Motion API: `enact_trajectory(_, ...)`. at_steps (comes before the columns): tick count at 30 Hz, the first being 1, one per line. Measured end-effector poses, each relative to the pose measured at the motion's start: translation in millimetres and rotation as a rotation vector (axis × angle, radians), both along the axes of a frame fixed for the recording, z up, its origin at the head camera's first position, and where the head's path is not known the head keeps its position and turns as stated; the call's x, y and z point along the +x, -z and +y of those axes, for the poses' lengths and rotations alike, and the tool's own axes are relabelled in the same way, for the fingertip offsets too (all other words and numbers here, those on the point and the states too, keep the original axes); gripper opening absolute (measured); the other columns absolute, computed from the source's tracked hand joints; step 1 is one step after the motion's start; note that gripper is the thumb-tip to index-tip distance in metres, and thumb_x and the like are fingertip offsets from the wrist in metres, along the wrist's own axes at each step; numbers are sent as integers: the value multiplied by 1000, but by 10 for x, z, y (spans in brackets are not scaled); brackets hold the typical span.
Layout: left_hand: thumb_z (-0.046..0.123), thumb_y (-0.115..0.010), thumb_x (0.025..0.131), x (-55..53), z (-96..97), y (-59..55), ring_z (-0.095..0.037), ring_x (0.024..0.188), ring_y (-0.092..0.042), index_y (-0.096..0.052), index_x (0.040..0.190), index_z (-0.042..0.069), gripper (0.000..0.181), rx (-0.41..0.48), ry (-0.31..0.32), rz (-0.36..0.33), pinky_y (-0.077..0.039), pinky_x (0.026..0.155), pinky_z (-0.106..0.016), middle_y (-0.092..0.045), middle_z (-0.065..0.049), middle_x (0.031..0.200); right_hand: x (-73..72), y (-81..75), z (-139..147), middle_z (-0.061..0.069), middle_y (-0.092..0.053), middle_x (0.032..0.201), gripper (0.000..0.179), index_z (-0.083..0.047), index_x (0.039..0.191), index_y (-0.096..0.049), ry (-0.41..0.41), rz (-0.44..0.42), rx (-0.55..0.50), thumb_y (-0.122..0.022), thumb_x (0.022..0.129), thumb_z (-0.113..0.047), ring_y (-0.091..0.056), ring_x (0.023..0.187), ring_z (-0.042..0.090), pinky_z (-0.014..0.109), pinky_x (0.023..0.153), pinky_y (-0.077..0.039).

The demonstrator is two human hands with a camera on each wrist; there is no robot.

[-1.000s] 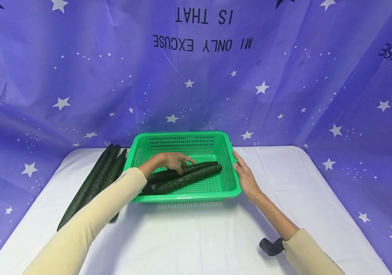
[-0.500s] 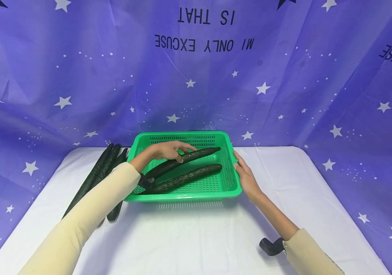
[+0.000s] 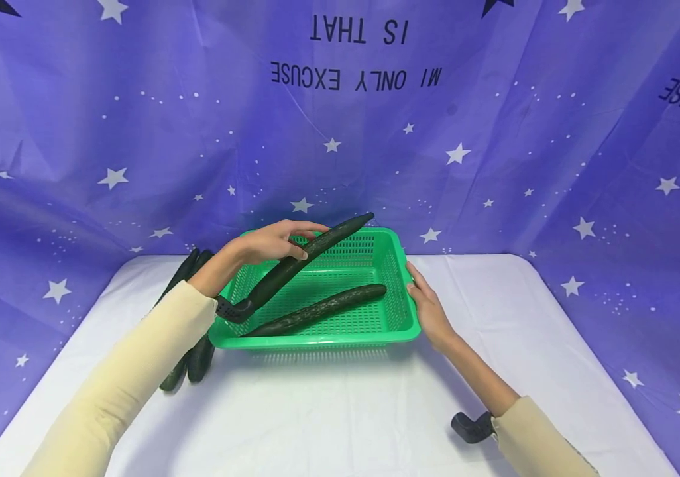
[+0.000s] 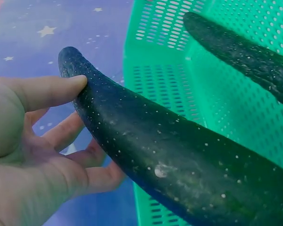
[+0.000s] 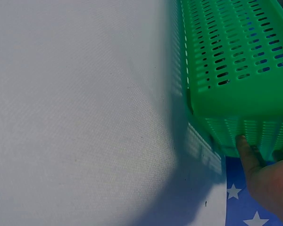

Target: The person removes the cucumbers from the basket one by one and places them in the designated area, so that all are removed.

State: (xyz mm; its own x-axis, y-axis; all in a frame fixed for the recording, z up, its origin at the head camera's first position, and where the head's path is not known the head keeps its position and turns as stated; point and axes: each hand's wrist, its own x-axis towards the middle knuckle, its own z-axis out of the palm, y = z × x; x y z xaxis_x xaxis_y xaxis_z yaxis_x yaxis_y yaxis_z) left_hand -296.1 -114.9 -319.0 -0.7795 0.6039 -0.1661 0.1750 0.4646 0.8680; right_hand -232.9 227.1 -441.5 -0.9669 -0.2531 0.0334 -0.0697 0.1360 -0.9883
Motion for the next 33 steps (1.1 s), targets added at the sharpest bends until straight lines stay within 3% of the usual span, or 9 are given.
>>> enact_trajectory(4, -8, -56, 96, 38, -127, -54, -25, 141, -33, -43, 153, 22, 66, 33, -36, 36, -41, 103, -50, -37, -13, 152, -1, 5, -6, 6, -11, 166, 55, -21, 162, -13, 5, -3, -5, -31, 111, -28, -38, 131, 28, 18, 92, -42)
enact_trajectory(10, -5, -61, 93, 93, -308, -151, -30, 139, -35, -45, 152, 21, 66, 78, -148, 88, -43, 92, -46, -38, -14, 151, -2, 4, 1, 9, -15, 164, 55, -19, 162, -13, -1, -2, -7, -30, 111, -28, -51, 115, 19, 21, 87, -47)
enact_trajectory(15, -4, -61, 92, 139, -482, -226, -32, 137, -37, -45, 152, 20, 66, 71, -212, 140, -43, 85, -43, -39, -15, 150, -4, 10, 9, 9, -14, 165, 55, -20, 162, -13, -3, -3, -9, -31, 111, -28, -52, 112, 15, 21, 87, -47)
enact_trajectory(24, -1, -61, 94, 289, -836, -251, -35, 139, -35, -41, 154, 18, 67, 48, -322, 154, -43, 95, -53, -36, -19, 152, -5, 21, 18, 8, -13, 165, 55, -20, 162, -12, -2, -4, -4, -30, 111, -29, -50, 115, 18, 22, 88, -47)
enact_trajectory(27, 1, -61, 95, 343, -958, -237, -36, 127, -44, -39, 156, 18, 67, 28, -353, 155, -45, 80, -46, -36, -20, 151, -5, 25, 20, 7, -12, 165, 55, -21, 162, -12, -3, -4, -6, -30, 111, -28, -46, 120, 21, 21, 89, -46)
enact_trajectory(30, 3, -61, 95, 391, -1079, -207, -32, 103, -51, -38, 156, 20, 67, 11, -385, 152, -38, 63, -38, -37, -20, 150, -4, 27, 20, 7, -11, 166, 55, -22, 162, -12, -5, -5, -9, -30, 111, -28, -42, 125, 26, 20, 90, -44)
enact_trajectory(33, 5, -61, 95, 445, -1202, -164, -29, 93, -49, -38, 156, 21, 67, 10, -419, 133, -35, 59, -36, -37, -19, 150, -3, 27, 18, 7, -11, 166, 54, -22, 162, -12, -8, -5, -17, -30, 111, -28, -40, 128, 30, 19, 90, -44)
